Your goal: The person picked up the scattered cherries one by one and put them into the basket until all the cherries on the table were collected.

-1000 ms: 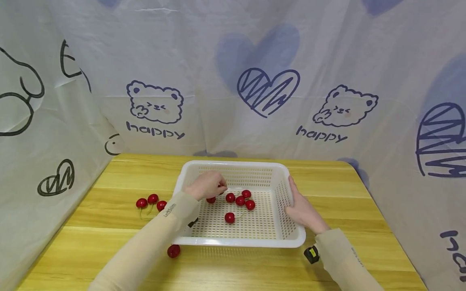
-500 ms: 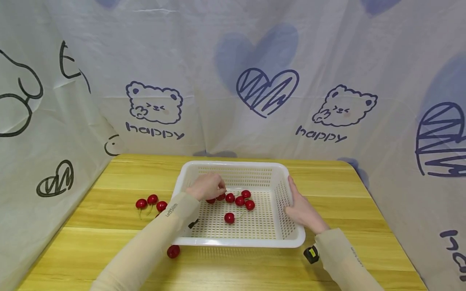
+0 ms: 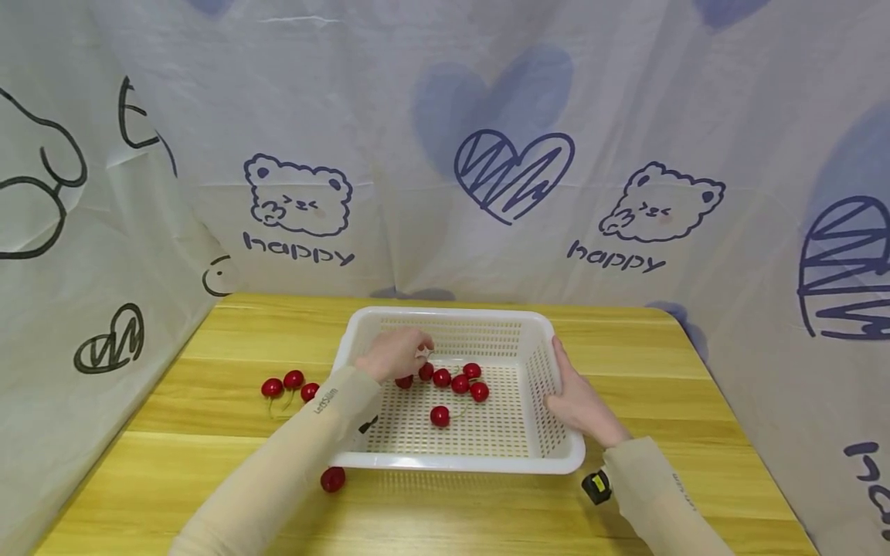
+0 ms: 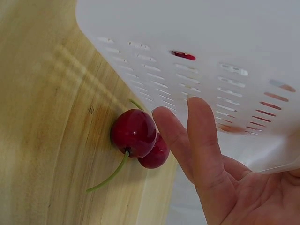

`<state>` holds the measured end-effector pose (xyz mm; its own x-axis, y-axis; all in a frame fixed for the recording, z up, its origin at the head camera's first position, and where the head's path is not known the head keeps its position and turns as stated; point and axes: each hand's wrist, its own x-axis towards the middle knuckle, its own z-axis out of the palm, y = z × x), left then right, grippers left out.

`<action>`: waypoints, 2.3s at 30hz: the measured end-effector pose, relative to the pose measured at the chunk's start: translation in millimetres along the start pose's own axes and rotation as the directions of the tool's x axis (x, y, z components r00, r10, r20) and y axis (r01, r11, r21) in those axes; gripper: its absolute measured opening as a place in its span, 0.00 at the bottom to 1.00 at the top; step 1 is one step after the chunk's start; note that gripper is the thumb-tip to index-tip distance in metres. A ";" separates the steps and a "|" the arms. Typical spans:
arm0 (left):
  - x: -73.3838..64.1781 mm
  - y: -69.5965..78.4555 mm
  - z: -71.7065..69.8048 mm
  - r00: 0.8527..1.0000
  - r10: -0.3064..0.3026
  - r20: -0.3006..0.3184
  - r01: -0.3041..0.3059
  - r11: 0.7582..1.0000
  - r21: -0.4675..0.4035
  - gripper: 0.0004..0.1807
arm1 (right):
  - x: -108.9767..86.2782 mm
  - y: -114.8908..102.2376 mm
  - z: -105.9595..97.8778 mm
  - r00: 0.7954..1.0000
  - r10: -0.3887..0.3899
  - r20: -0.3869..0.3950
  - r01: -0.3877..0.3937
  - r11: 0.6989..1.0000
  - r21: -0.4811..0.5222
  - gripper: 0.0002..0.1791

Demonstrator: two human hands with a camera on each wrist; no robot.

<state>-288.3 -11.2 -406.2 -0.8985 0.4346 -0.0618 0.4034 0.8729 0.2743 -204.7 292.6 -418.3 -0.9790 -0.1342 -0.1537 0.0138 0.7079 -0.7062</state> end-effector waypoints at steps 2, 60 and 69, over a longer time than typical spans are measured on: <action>-1.0 -0.5 -3.0 1.000 0.006 -0.014 -0.006 1.000 0.001 0.17 | 0.3 -0.3 0.4 1.000 0.002 0.002 -0.002 1.000 0.002 0.62; -122.8 -153.3 -54.7 0.966 -0.181 -0.182 0.188 0.982 0.022 0.20 | 0.8 0.8 1.1 1.000 0.006 0.009 -0.006 1.000 -0.014 0.61; -131.8 -173.1 -37.0 0.972 -0.217 -0.088 0.218 0.976 0.005 0.25 | -0.5 -0.2 -0.2 1.000 0.000 0.013 0.000 1.000 -0.007 0.62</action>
<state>-246.1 -227.8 -410.0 -0.9764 0.2133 -0.0347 0.1982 0.9478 0.2498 -204.3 292.7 -418.0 -0.9762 -0.1434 -0.1627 0.0123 0.7126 -0.7015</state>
